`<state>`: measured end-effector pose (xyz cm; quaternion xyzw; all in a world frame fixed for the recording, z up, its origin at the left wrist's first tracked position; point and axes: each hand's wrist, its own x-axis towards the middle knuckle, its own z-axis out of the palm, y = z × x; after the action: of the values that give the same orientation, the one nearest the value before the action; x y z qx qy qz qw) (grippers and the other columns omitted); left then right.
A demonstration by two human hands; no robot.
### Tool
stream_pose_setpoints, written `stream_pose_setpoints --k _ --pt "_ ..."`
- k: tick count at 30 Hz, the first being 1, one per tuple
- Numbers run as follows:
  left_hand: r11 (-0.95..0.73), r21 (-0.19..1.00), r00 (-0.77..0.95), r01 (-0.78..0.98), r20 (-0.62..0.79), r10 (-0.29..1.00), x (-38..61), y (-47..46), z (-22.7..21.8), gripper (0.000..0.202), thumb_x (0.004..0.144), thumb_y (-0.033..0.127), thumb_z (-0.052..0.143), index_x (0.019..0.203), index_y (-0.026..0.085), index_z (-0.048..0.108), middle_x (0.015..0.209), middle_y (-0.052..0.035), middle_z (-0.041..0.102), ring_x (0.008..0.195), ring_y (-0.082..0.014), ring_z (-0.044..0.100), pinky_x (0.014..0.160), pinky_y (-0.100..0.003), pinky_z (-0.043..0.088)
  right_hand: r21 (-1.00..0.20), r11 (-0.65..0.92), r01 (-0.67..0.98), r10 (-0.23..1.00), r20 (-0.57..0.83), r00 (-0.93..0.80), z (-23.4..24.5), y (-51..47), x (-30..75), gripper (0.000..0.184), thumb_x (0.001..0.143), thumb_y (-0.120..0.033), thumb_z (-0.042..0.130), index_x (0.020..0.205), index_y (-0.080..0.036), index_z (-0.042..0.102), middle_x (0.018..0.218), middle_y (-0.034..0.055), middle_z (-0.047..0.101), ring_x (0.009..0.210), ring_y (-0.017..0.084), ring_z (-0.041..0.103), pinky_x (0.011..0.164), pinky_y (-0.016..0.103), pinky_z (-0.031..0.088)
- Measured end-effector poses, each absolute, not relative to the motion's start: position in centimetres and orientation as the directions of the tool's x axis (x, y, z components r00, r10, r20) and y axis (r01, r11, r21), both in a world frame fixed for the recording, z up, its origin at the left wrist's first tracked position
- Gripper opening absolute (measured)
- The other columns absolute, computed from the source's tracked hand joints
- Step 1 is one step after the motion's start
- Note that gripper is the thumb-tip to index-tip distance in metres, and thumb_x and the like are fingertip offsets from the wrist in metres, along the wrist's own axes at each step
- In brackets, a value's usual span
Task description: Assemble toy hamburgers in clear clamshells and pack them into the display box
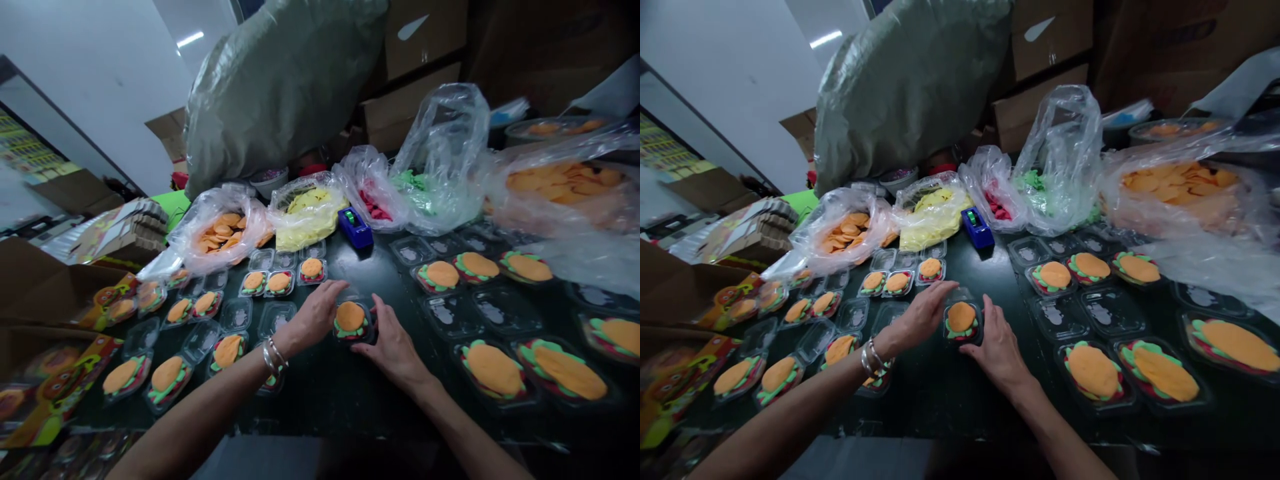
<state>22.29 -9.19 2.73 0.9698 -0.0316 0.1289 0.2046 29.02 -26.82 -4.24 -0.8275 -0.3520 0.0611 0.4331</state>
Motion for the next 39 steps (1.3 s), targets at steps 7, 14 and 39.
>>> stream_pose_setpoints --k 7,14,39 --pt "-0.904 0.380 0.966 -0.198 0.231 -0.115 20.9 -10.8 2.7 0.052 0.078 -0.001 0.037 0.128 0.013 0.040 0.125 -0.0147 0.054 0.118 -0.0202 0.049 0.105 -0.042 0.044 -0.782 -0.339 0.522 0.622 0.230 0.748 -4.9 -26.8 29.1 0.102 0.057 -0.024 0.083 0.141 -0.016 0.025 0.115 0.0133 0.054 0.106 0.031 0.058 0.087 0.045 0.051" --pt "-0.935 0.223 0.961 -0.277 0.085 -0.264 18.5 -12.0 1.4 0.070 0.074 -0.005 0.038 0.141 0.013 0.030 0.135 -0.0169 0.048 0.135 -0.0258 0.034 0.113 -0.050 0.034 -0.702 -0.361 0.614 0.647 0.286 0.707 -5.1 -26.8 29.2 0.096 0.061 -0.031 0.081 0.139 -0.014 0.030 0.118 0.0173 0.055 0.107 0.034 0.057 0.088 0.048 0.050" --pt "-0.912 0.410 0.969 0.026 -0.233 -0.077 21.2 -9.2 3.6 0.058 0.075 0.025 0.074 0.124 0.015 0.045 0.127 -0.0141 0.053 0.114 -0.0277 0.052 0.098 -0.040 0.042 -0.496 -0.266 0.826 0.928 0.100 0.359 -1.6 -26.0 32.0 0.071 0.063 -0.011 0.075 0.128 -0.018 0.046 0.128 0.0149 0.058 0.116 0.034 0.053 0.092 0.050 0.045"
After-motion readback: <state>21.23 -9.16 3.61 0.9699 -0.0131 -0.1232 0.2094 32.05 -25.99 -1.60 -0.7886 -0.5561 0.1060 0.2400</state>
